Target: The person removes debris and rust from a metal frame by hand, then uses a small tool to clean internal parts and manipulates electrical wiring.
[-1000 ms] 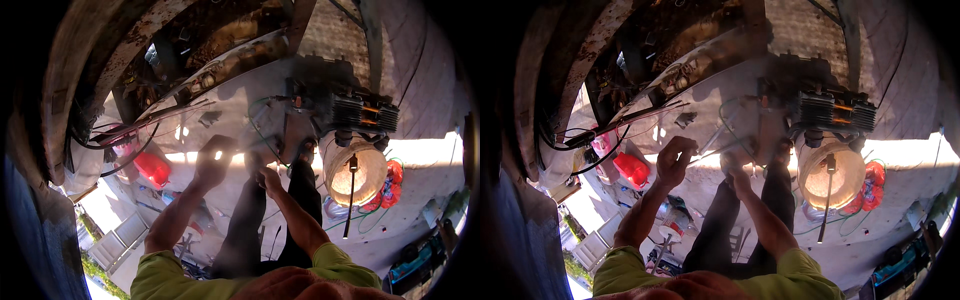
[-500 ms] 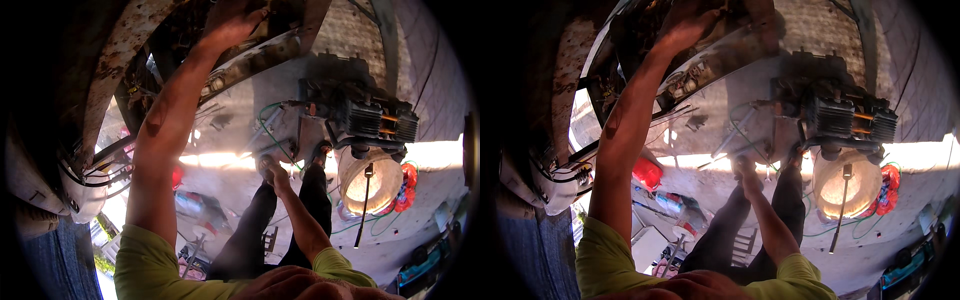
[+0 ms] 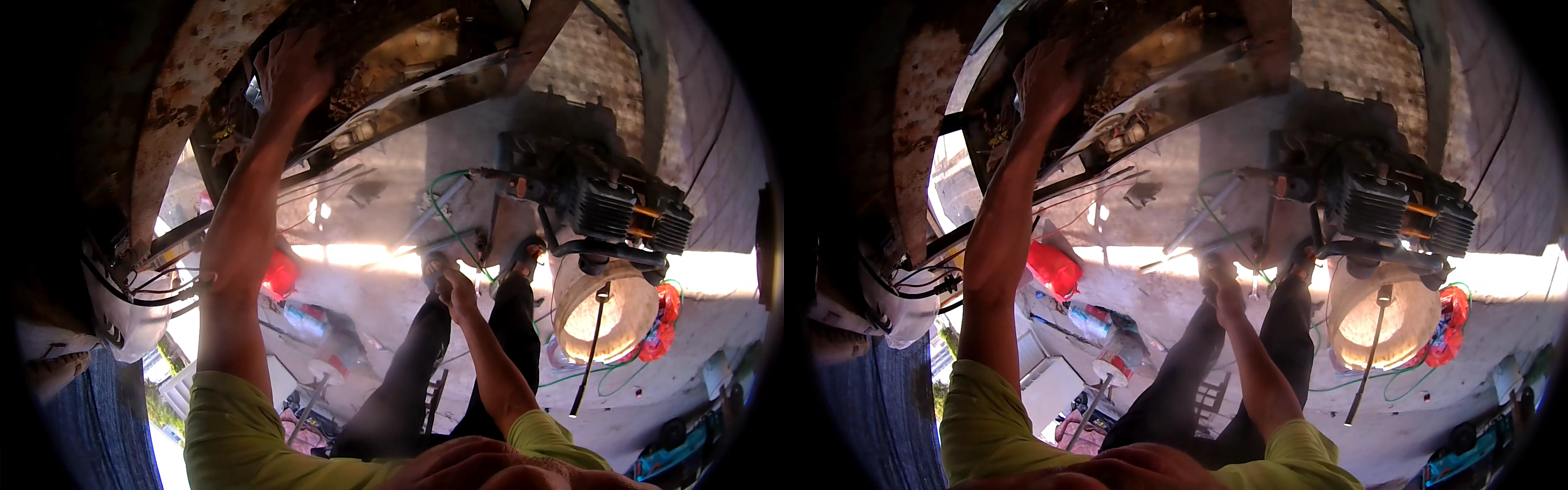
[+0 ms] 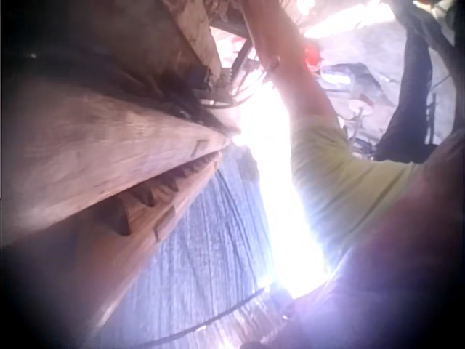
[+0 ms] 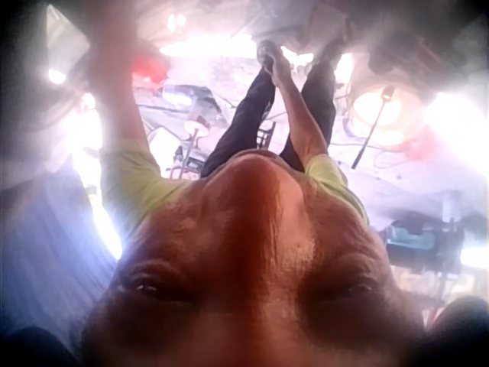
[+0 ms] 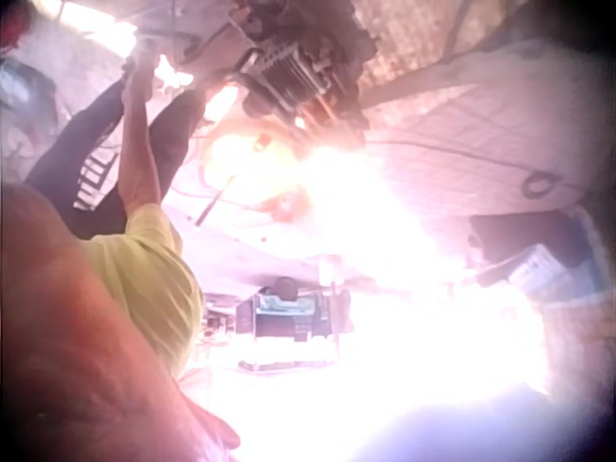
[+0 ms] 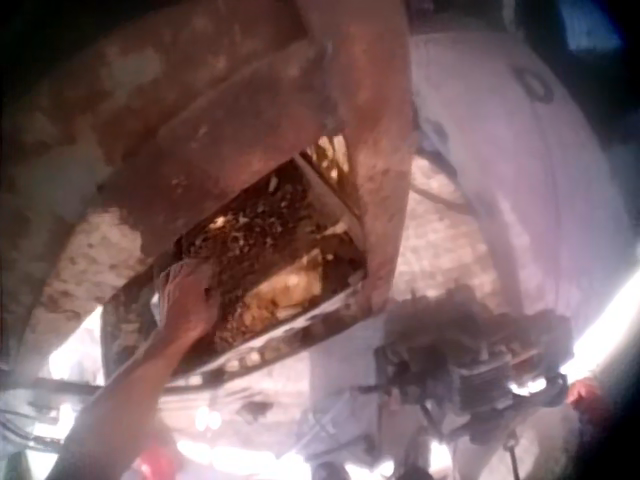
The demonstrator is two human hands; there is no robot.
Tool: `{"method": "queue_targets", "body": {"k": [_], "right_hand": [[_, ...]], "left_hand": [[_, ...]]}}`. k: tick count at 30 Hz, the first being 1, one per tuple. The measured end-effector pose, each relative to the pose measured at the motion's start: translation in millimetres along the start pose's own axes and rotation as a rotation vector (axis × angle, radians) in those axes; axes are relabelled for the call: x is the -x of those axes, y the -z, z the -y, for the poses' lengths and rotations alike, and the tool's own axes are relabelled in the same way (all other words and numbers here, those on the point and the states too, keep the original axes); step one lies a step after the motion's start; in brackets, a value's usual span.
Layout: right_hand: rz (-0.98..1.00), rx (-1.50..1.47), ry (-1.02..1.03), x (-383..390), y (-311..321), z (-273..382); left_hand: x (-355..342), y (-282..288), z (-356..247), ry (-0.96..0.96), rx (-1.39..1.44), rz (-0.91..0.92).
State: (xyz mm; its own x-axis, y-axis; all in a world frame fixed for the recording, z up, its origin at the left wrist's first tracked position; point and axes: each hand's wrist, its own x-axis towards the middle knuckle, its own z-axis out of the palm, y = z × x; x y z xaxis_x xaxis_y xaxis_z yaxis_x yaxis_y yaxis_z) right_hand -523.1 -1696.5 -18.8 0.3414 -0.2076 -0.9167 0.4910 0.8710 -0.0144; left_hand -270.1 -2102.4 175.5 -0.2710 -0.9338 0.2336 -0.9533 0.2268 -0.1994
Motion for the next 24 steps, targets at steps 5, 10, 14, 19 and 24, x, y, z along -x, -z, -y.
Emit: {"method": "queue_targets", "body": {"k": [5, 10, 14, 19, 24], "right_hand": [[-0.011, 0.012, 0.011, -1.2, -0.8, -5.9], [0.011, -0.018, 0.013, -7.2, 2.0, -5.8], [0.046, -0.032, 0.062, -6.0, -0.8, -4.5], [0.052, -0.028, 0.049, -6.1, -2.9, -2.1], [0.057, -0.033, 0.067, -4.5, -3.4, -1.0]], "left_hand": [[11.0, 15.6, 3.9, 0.116, -0.013, 0.144], [14.6, 42.4, -8.5, 0.144, 0.079, 0.246], [21.4, 36.6, -9.0, 0.08, 0.31, 0.111], [-4.9, 23.0, -26.6, 0.078, 0.522, 0.012], [-51.2, 13.6, -48.3, 0.181, 0.562, 0.179]]}}
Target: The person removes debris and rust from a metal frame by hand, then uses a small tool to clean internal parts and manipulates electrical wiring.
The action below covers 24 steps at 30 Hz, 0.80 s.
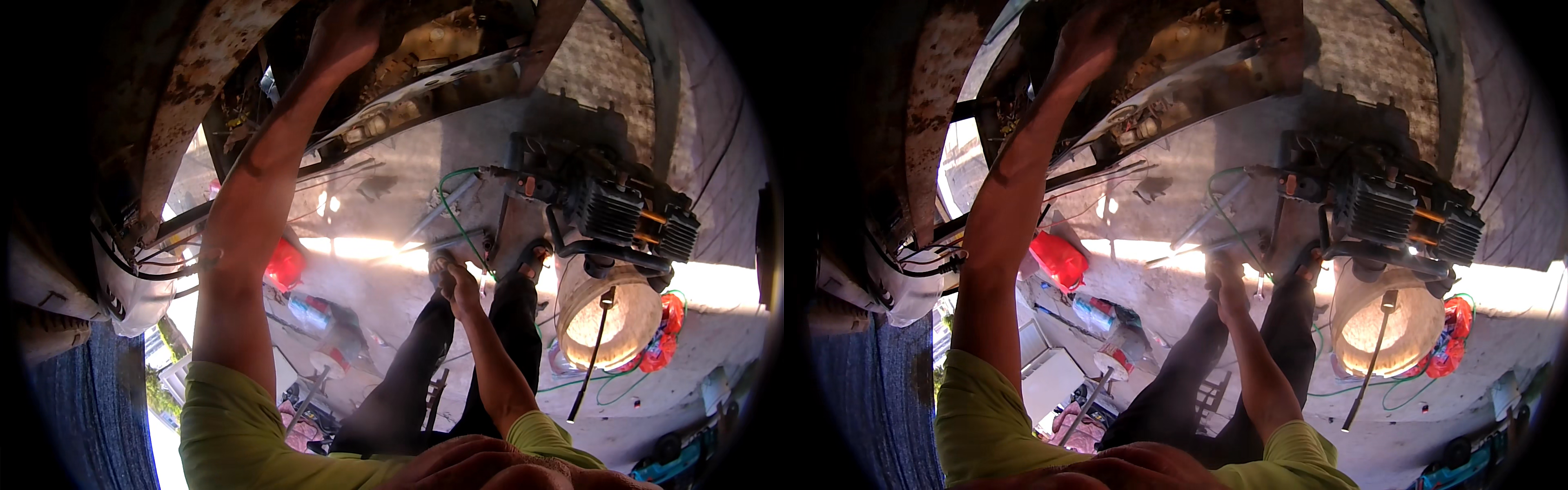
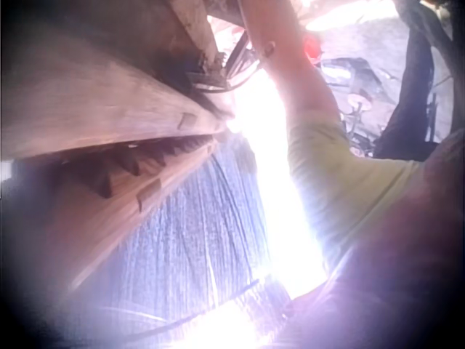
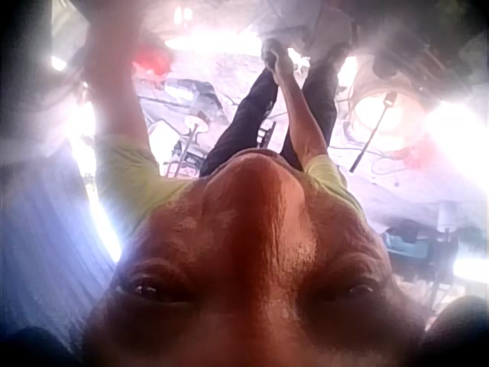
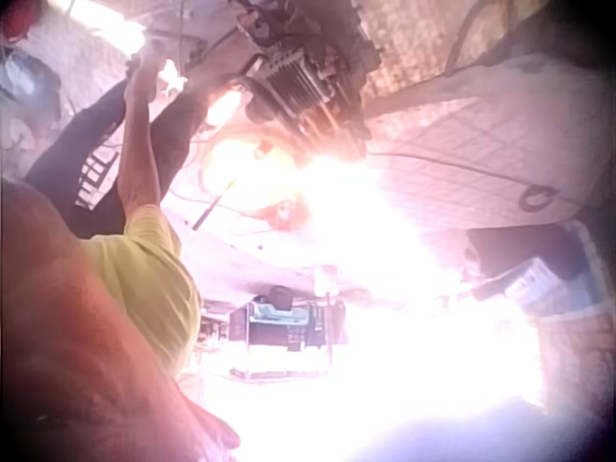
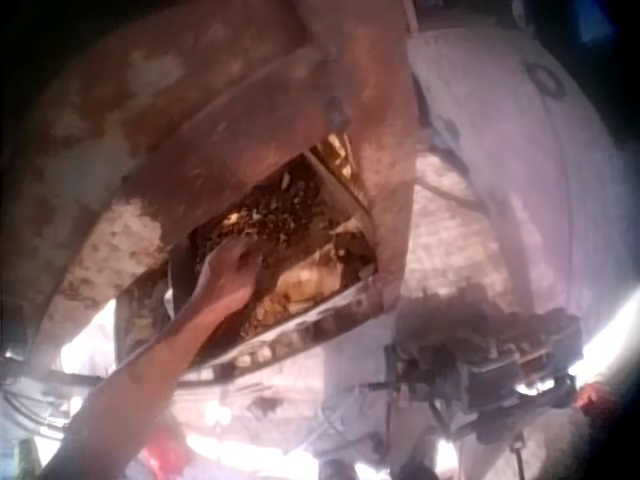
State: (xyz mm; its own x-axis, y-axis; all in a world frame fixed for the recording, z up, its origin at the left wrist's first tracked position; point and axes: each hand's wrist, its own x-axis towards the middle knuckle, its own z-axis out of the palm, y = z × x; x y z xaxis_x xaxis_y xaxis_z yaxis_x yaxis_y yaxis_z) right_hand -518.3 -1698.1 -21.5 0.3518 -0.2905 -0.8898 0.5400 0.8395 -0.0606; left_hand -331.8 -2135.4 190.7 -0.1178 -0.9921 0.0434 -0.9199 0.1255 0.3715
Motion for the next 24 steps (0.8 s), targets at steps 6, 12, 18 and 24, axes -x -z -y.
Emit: {"method": "queue_targets", "body": {"k": [6, 12, 18, 24], "right_hand": [[0.073, 0.0, 0.014, -4.0, 3.8, 0.5], [0.074, -0.021, 0.018, -5.4, 4.1, 3.4], [0.119, 0.003, 0.014, -12.0, 9.8, 6.3], [0.184, 0.011, 0.008, -13.0, 11.4, 8.9]], "left_hand": [[-19.5, -24.9, 10.0, -0.235, -0.209, -0.109], [12.6, -27.7, 21.6, -0.348, -0.282, -0.048], [41.6, -5.7, 4.4, -0.219, 0.015, 0.049], [-11.6, -4.1, 20.2, -0.276, -0.205, -0.182]]}}
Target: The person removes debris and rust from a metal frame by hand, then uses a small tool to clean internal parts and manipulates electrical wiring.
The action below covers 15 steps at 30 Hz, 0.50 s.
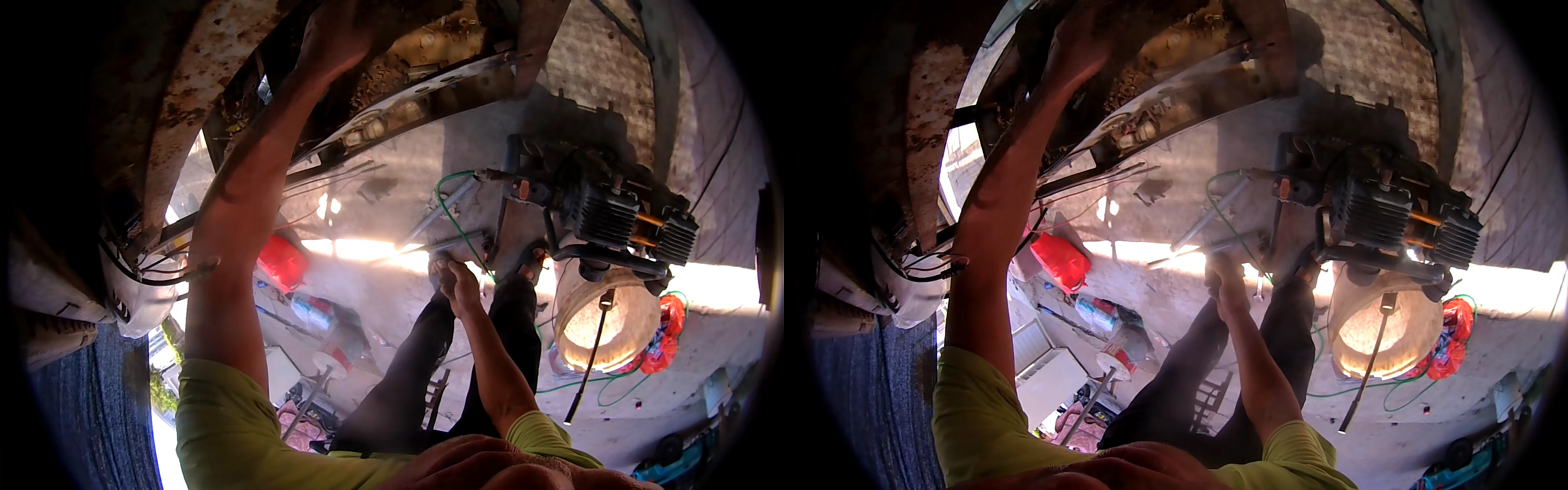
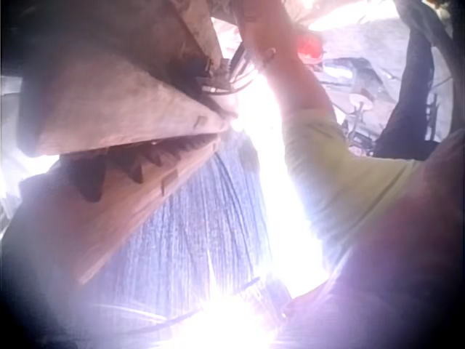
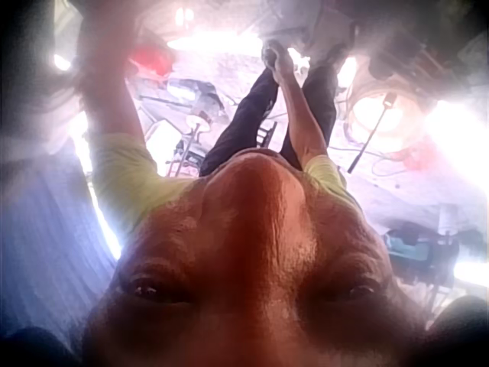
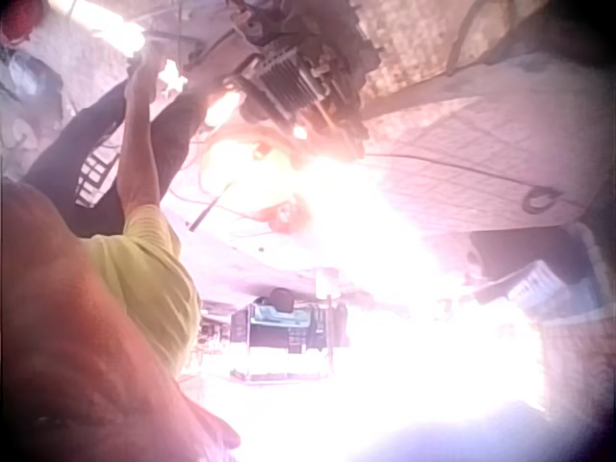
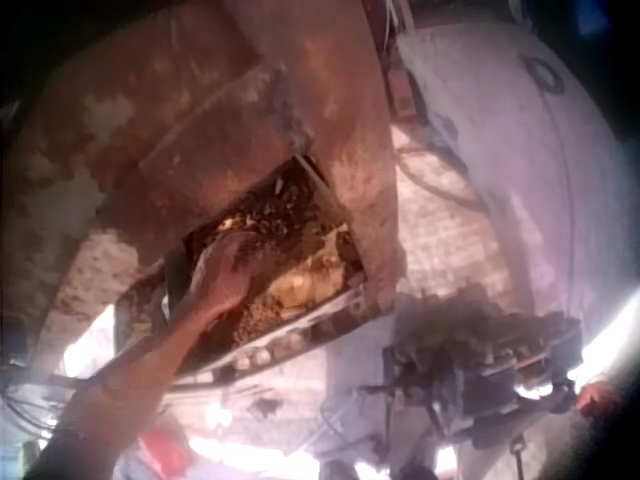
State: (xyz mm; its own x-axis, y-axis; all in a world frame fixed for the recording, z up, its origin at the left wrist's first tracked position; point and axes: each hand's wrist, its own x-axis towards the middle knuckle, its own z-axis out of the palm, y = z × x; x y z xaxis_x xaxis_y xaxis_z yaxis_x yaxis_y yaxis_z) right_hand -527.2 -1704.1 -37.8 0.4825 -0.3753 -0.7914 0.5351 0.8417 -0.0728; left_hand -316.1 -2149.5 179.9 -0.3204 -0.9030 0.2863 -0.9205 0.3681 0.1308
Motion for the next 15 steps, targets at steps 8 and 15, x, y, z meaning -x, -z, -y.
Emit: {"method": "queue_targets", "body": {"k": [8, 15], "right_hand": [[0.014, -0.024, 0.021, 4.2, -4.4, 2.5], [-0.042, -0.09, 0.024, 1.8, -4.4, 3.1]], "left_hand": [[-74.4, -34.6, 2.3, 0.039, 0.074, 0.083], [-32.9, -12.3, -30.6, -0.165, -0.161, 0.362]]}}
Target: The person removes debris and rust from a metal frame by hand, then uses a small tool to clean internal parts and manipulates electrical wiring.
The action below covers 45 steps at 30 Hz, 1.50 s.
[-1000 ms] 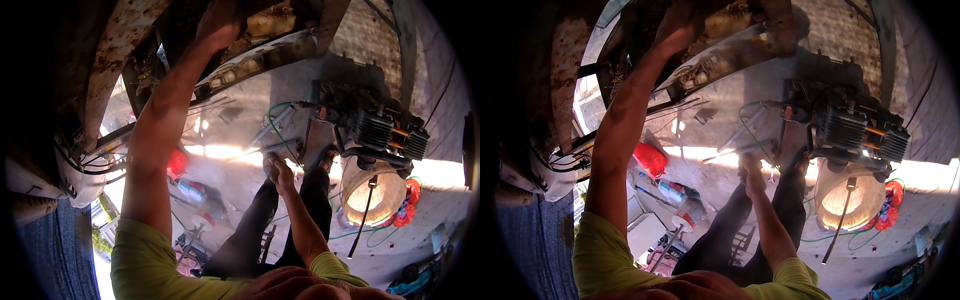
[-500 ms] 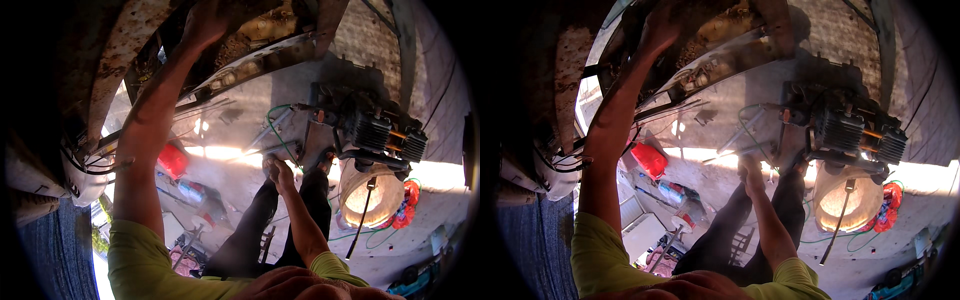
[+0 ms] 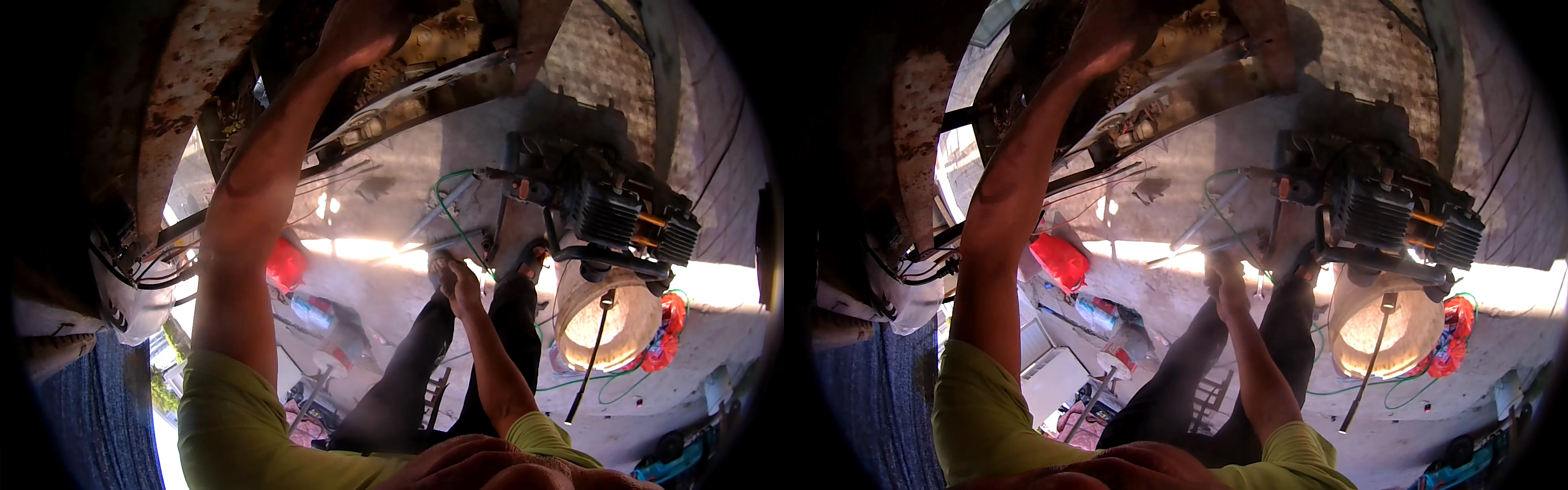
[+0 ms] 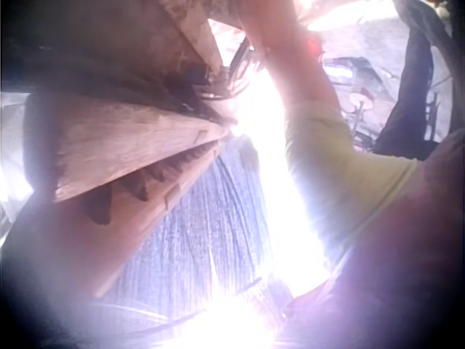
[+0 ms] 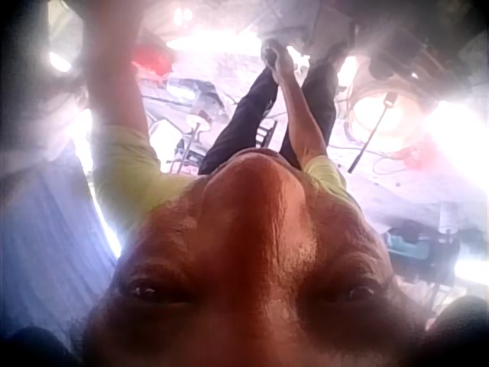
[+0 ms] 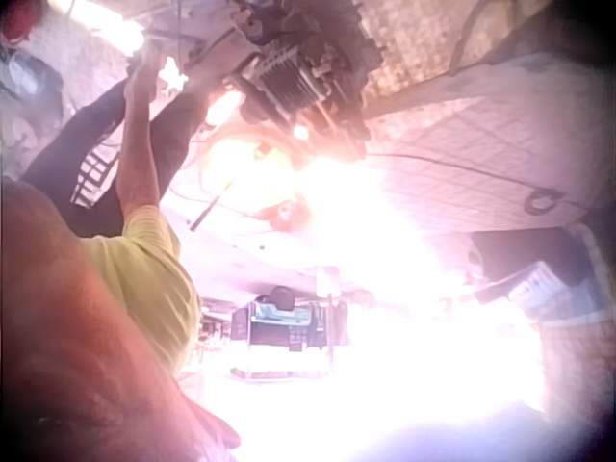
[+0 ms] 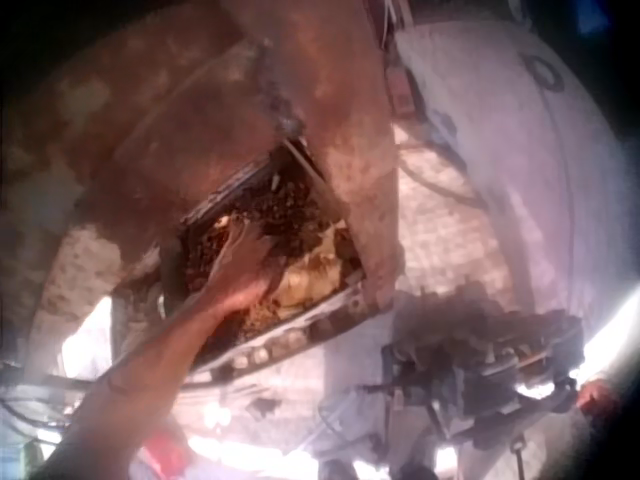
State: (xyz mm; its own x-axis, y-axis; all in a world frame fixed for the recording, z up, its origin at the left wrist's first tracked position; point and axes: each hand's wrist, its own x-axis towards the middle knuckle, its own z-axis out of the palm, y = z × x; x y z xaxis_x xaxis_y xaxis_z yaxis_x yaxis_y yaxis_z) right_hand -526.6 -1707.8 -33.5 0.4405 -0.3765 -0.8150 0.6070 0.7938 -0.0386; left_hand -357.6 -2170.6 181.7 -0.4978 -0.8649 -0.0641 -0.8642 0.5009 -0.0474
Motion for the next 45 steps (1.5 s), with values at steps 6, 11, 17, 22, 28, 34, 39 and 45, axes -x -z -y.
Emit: {"method": "queue_targets", "body": {"k": [6, 11, 17, 22, 28, 34, 39, 45], "right_hand": [[0.002, 0.029, -0.014, -1.7, -5.2, 3.1], [0.068, 0.028, -0.009, -3.9, -2.1, 0.8], [0.05, 0.034, -0.005, -5.0, 1.3, 1.6], [0.078, 0.03, -0.019, -5.4, -1.0, -0.5], [0.031, -0.021, 0.012, -2.6, -2.4, 2.5], [0.046, -0.014, 0.014, -6.8, -2.9, 2.7], [0.029, -0.012, 0.009, -6.4, -2.1, 3.3], [0.035, 0.009, -0.011, -5.5, -4.7, 2.7]], "left_hand": [[87.9, -19.7, -23.6, -0.025, 0.569, -0.112], [91.1, -17.1, -10.8, -0.205, 0.377, -0.342], [11.0, 13.1, -6.4, 0.44, 0.702, -0.128], [-54.9, -23.4, 16.9, 0.445, 0.222, -0.345], [-29.2, -17.4, -34.2, 0.041, 0.18, -0.165], [48.2, -3.9, -35.7, -0.099, 0.382, 0.023], [97.4, 10.2, -38.8, -0.023, 0.493, 0.025], [113.4, -2.0, -44.4, -0.01, 0.423, -0.108]]}}
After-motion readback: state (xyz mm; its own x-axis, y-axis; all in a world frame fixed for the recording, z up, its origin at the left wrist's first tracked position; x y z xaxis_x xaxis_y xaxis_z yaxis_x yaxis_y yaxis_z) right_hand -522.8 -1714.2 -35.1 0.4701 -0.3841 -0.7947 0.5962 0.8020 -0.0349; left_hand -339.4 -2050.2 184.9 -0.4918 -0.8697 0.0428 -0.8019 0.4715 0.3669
